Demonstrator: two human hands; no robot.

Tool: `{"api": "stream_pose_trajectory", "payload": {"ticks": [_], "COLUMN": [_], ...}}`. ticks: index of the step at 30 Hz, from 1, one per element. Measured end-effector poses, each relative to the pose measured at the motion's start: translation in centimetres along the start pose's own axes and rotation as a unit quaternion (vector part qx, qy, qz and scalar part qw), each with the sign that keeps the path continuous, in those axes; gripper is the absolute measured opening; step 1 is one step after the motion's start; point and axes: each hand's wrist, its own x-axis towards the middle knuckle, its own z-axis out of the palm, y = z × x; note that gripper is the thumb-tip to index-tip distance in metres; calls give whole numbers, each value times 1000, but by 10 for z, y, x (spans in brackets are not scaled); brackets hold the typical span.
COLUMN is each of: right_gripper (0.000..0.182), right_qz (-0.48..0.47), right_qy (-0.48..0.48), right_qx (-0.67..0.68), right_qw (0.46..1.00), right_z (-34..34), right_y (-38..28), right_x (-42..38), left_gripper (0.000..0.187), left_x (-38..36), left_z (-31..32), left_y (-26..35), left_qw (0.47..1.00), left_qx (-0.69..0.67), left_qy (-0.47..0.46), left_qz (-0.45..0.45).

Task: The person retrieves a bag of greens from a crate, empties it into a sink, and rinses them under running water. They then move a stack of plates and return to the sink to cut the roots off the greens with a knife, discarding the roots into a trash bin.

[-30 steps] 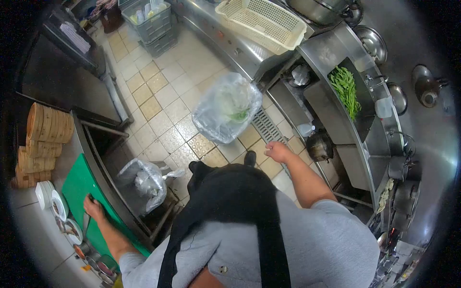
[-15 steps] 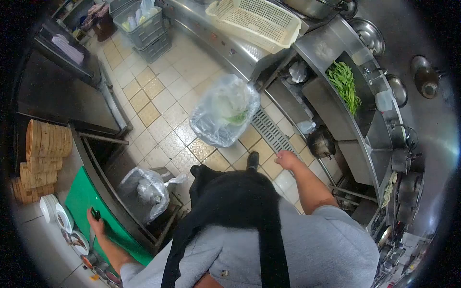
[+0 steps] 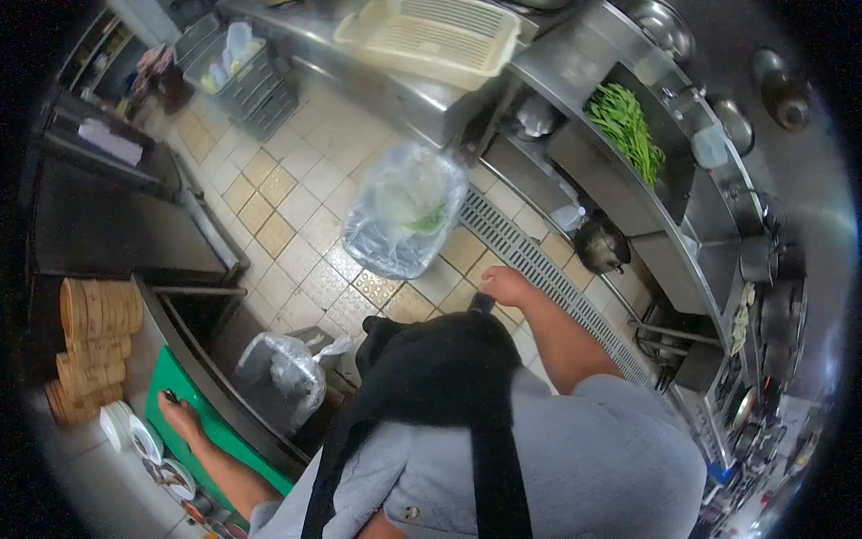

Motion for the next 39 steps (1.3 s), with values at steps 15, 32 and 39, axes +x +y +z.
{"api": "stream_pose_trajectory", "payload": {"ticks": [15,32,39], "right_gripper": [45,14,14], "right_qz": [-199,27,108], "right_qy": [-29,465,526], "right_qx": [524,749,719], "right_qw": [827,472,441], "right_z": [-173,-268,-280], "right_y": [-6,205,240], "right_x": [-108,-172,-200], "left_gripper": [24,69,63], "left_x": [-57,-172,-178], "left_z": [-91,16,26], "left_y": [738,1039,1204], "left_qw": [568,344,476], "left_qx": [-682,-513,-353], "left_qy": [-199,-586,-390], "left_qz": [414,524,705]}}
